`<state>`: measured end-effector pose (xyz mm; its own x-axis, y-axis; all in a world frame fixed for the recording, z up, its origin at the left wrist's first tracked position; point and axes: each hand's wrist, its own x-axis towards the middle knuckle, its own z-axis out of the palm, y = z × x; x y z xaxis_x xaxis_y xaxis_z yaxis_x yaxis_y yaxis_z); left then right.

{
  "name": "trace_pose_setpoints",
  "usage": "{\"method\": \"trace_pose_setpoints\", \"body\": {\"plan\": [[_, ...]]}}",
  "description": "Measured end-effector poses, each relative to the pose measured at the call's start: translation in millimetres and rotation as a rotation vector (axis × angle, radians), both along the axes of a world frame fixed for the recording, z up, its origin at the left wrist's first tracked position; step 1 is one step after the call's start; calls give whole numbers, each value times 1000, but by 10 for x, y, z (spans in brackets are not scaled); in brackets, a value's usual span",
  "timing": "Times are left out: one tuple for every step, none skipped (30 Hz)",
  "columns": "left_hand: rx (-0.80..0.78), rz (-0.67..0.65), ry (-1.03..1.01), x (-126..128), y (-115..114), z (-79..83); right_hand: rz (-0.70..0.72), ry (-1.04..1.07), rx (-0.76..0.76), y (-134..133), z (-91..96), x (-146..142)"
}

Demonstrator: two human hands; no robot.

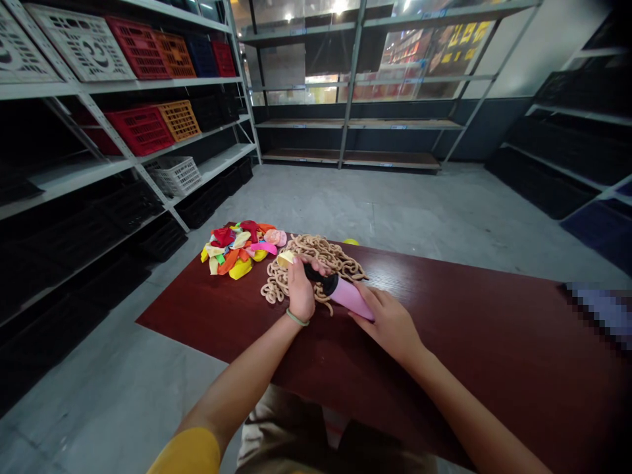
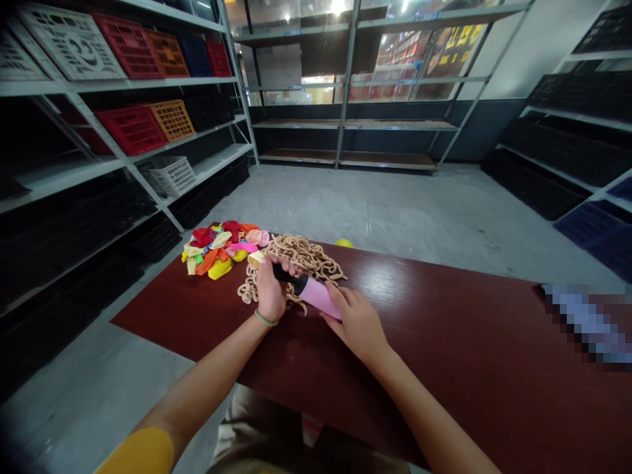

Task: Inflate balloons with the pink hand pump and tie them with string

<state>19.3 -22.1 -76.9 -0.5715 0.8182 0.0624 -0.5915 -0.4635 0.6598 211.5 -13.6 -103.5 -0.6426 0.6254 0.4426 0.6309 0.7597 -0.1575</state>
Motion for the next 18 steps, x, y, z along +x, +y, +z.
{"method": "trace_pose_setpoints", "body": {"plan": [[1, 34, 4, -29, 6, 10, -18, -25, 16, -9, 9, -6], [-4, 74, 6, -74, 17, 23, -38, -51, 31, -13, 15, -7], [-14, 114, 5, -133, 32, 41, -55, -75, 44, -10, 17, -2], [-28, 157, 0, -207, 50, 62, -70, -93, 58, 1, 15, 11], [-42, 201, -9, -290, 67, 83, -79, -108, 76, 19, 9, 31], [-55, 241, -22, -379, 83, 105, -83, -121, 99, 42, 0, 57], [-66, 274, -34, -469, 95, 124, -85, -131, 126, 69, -12, 86], [-75, 302, -43, -556, 103, 139, -80, -139, 154, 96, -24, 117], [-81, 327, -49, -636, 108, 150, -73, -141, 181, 120, -36, 144], [-84, 346, -52, -706, 110, 157, -57, -133, 204, 138, -47, 166], [-84, 356, -56, -762, 111, 160, -38, -117, 222, 147, -55, 179], [-85, 363, -64, -801, 112, 161, -18, -94, 240, 148, -60, 181], [-85, 366, -73, -820, 113, 160, -1, -69, 255, 140, -62, 173], [-83, 365, -85, -813, 114, 157, 9, -47, 267, 125, -62, 155], [-81, 358, -99, -779, 117, 152, 13, -29, 276, 104, -61, 130], [-76, 341, -112, -716, 119, 145, 9, -16, 280, 80, -60, 101], [-68, 315, -118, -626, 122, 135, 0, -5, 277, 56, -60, 72], [-62, 283, -122, -515, 123, 122, -11, 6, 266, 34, -62, 47]]}}
